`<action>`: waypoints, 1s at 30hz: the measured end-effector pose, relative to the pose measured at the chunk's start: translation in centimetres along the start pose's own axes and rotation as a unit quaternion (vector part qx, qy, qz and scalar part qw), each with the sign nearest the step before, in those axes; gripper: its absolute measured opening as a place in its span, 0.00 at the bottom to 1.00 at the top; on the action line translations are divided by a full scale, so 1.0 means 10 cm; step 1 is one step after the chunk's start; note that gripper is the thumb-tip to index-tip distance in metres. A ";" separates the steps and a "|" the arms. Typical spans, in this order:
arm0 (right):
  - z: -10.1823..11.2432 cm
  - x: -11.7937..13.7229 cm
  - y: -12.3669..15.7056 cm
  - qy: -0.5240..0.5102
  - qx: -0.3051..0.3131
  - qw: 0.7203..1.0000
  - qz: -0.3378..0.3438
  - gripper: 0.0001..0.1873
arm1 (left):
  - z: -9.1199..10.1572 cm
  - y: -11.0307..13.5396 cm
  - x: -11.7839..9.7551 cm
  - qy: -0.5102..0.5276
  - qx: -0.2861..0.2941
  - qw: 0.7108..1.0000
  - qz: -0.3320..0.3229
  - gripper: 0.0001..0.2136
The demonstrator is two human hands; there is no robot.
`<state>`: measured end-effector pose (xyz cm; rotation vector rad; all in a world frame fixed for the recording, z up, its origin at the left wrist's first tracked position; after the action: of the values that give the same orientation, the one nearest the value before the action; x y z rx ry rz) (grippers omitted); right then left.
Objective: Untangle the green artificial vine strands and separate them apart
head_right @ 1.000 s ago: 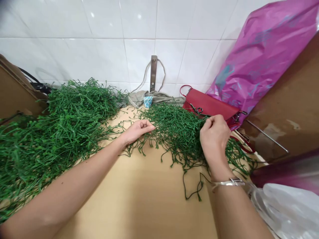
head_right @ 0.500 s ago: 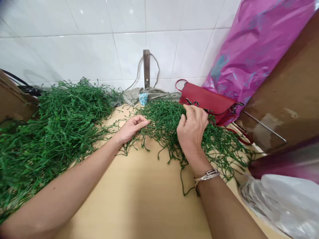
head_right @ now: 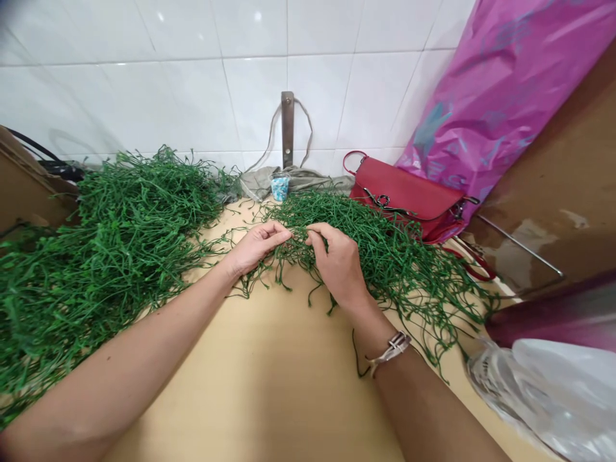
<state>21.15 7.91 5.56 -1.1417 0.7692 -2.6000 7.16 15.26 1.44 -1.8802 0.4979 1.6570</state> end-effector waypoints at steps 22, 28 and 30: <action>-0.16 -0.01 -0.01 -0.103 0.079 0.990 -0.063 0.13 | 0.00 -0.01 0.06 -0.006 0.015 1.000 0.009 0.20; -0.17 0.09 -0.02 -0.163 0.131 0.977 -0.041 0.16 | -0.03 0.01 0.02 -0.001 0.019 1.000 0.006 0.22; -0.17 0.09 -0.03 -0.159 0.141 0.976 -0.039 0.17 | -0.06 0.01 0.00 0.002 0.028 1.000 0.006 0.22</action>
<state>19.30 8.47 5.24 -1.4664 0.2846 -2.3955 7.54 14.83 1.45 -1.8430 0.5532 1.6319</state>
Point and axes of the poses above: each hand's wrist, its own y-axis away from the middle knuckle, its own z-axis out of the back of the hand, x = y × z, the point moved 8 cm from there along -y, towards the middle knuckle, and after that the axes turned 6 degrees about x, right-handed, at the moved point
